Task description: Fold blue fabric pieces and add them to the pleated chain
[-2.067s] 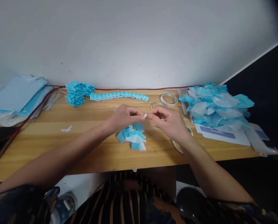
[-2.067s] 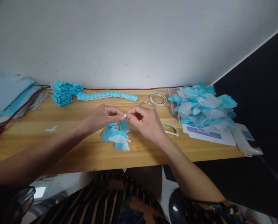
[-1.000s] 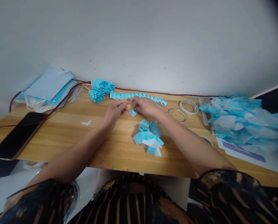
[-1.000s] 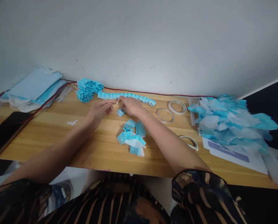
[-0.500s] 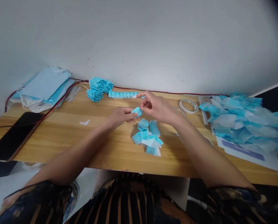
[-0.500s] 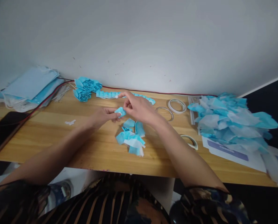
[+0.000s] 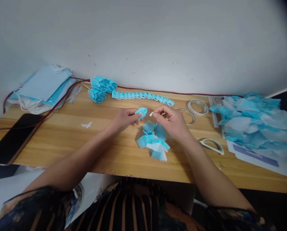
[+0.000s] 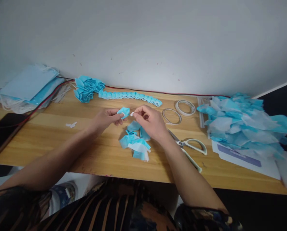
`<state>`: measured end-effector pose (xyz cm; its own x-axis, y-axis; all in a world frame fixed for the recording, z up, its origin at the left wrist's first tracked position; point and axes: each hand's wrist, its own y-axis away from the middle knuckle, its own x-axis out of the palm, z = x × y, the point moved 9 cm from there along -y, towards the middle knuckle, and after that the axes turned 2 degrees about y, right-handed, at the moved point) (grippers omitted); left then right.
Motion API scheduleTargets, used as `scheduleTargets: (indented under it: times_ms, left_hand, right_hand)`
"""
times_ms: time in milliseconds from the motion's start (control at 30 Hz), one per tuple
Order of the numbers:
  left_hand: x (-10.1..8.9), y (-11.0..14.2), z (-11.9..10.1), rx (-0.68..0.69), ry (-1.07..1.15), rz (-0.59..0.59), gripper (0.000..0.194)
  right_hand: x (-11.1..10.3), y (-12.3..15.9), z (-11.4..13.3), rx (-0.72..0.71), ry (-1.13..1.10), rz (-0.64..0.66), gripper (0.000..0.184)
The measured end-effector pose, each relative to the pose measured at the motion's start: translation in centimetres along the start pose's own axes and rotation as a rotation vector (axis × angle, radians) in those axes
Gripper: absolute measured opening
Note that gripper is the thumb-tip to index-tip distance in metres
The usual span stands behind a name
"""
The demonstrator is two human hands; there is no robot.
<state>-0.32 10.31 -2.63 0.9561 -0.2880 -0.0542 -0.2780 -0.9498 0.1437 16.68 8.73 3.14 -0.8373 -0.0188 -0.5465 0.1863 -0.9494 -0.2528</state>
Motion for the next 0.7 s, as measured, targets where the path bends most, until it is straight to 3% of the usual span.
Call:
scheduleTargets:
  times_ms: [133,700]
  left_hand:
    - [0.1,0.2,-0.3,0.025,-0.024,-0.014,0.024]
    - [0.5,0.4,-0.3,0.04,-0.035,0.005,0.023]
  right_hand:
    - [0.8,0.2,-0.2,-0.004,-0.024,0.04,0.012]
    - [1.4,0.4,-0.5,0.035,-0.043,-0.023,0.012]
